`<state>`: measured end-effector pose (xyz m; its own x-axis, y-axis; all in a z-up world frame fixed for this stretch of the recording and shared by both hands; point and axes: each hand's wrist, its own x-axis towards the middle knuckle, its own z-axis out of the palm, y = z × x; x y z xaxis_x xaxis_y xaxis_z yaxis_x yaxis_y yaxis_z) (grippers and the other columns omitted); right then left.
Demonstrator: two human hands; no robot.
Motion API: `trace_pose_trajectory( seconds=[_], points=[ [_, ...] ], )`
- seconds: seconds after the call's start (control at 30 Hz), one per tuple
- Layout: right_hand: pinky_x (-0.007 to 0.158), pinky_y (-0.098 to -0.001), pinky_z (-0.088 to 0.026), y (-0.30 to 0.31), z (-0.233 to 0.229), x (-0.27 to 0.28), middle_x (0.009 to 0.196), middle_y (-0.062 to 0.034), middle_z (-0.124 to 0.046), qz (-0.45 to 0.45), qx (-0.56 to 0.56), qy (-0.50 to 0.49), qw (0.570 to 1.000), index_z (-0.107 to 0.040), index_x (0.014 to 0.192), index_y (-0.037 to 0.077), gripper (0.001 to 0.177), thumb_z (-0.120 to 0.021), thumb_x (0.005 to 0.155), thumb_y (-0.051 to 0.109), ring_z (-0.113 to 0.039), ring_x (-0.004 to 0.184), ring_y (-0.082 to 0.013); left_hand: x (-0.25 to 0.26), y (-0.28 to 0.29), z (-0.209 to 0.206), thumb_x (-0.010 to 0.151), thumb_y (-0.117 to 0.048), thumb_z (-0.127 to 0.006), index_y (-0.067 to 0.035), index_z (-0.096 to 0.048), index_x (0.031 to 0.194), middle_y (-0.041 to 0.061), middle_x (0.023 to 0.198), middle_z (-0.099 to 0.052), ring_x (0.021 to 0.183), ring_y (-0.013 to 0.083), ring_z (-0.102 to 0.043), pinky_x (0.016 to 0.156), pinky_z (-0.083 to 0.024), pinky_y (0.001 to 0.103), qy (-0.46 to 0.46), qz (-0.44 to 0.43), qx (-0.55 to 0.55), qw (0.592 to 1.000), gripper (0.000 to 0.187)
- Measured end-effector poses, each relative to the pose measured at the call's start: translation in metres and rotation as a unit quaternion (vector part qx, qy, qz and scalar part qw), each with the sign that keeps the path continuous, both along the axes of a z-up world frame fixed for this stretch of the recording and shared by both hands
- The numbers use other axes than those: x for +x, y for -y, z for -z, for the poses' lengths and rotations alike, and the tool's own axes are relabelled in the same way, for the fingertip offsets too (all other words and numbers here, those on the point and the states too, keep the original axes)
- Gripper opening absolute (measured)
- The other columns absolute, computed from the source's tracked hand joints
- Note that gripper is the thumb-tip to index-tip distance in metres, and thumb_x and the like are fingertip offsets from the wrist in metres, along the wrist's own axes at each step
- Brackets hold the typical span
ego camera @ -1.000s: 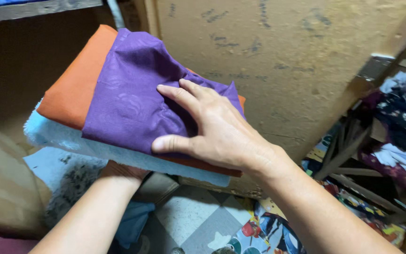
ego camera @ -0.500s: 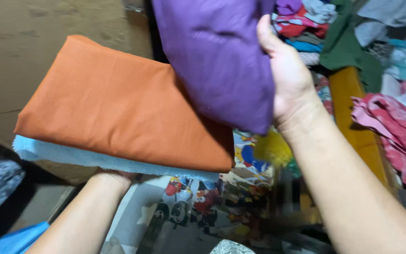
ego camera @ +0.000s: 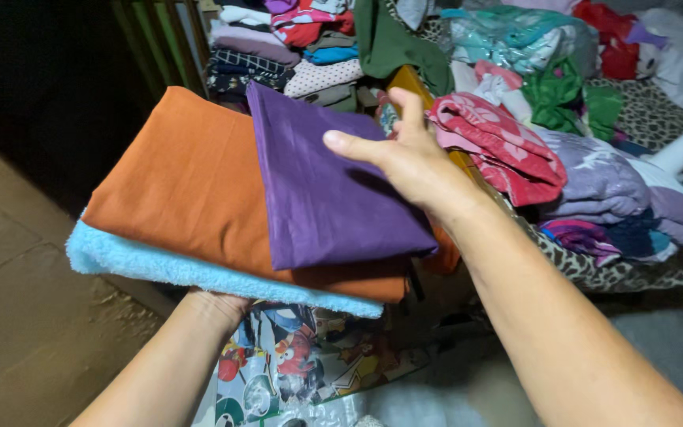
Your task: The person removes folded towels and clothes from a wooden shelf and places them onto a nearby bed. The person handles items one by one, including a stack of towels, a plastic bag of clothes, and several folded garments, moving them from the shelf to the bed.
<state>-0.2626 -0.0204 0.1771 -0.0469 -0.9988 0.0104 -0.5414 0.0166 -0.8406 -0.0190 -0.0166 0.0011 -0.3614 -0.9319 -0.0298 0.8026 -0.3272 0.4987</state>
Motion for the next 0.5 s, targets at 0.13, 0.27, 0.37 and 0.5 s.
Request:
trace_pose_trajectory(
  seconds=[0.13,0.27,0.37,0.5],
  points=[
    [0.123,-0.0518,-0.016,-0.025,-0.001,0.033,0.163,-0.0337,-0.012,-0.049,0.053,-0.169,0.983,-0.029,0.157,0.006,0.117,-0.068,0.075,0.08,-0.011,0.155,-0.0425,-0.021,0.024,-0.006,0.105,-0.054,-0.038,-0.01,-0.043,0.155,0.017,0.16,-0.046,0.147,0.0389,-0.048,0.121,-0.038,0.061,0.0,0.058,-0.011,0.998,0.067],
    [0.12,-0.0545,-0.017,-0.014,0.022,0.037,0.165,-0.0282,-0.011,-0.003,0.062,-0.218,0.974,-0.03,0.159,0.011,0.095,-0.062,0.083,0.059,-0.01,0.153,-0.0457,-0.027,0.04,-0.01,0.104,-0.054,-0.038,-0.01,-0.043,0.156,0.017,0.161,-0.046,0.147,0.0388,-0.048,0.122,-0.038,0.061,-0.001,0.082,-0.015,0.997,0.068],
    [0.114,-0.057,-0.026,-0.005,0.04,0.016,0.158,-0.023,-0.04,-0.013,0.04,-0.047,0.998,-0.051,0.148,0.002,0.065,-0.048,0.098,0.042,-0.034,0.143,-0.0441,-0.031,0.046,-0.009,0.104,-0.055,-0.038,-0.01,-0.042,0.156,0.016,0.161,-0.045,0.147,0.0388,-0.047,0.122,-0.037,0.061,-0.002,0.094,-0.016,0.995,0.068],
    [0.112,-0.0459,-0.045,-0.009,0.032,-0.038,0.131,-0.0199,-0.067,-0.058,0.118,0.392,0.911,-0.058,0.134,-0.007,0.05,-0.043,0.1,0.026,-0.063,0.119,-0.0322,-0.037,0.047,-0.003,0.104,-0.055,-0.038,-0.011,-0.042,0.156,0.016,0.161,-0.045,0.147,0.0387,-0.047,0.122,-0.037,0.061,-0.003,0.122,-0.01,0.992,0.069]
  ],
)
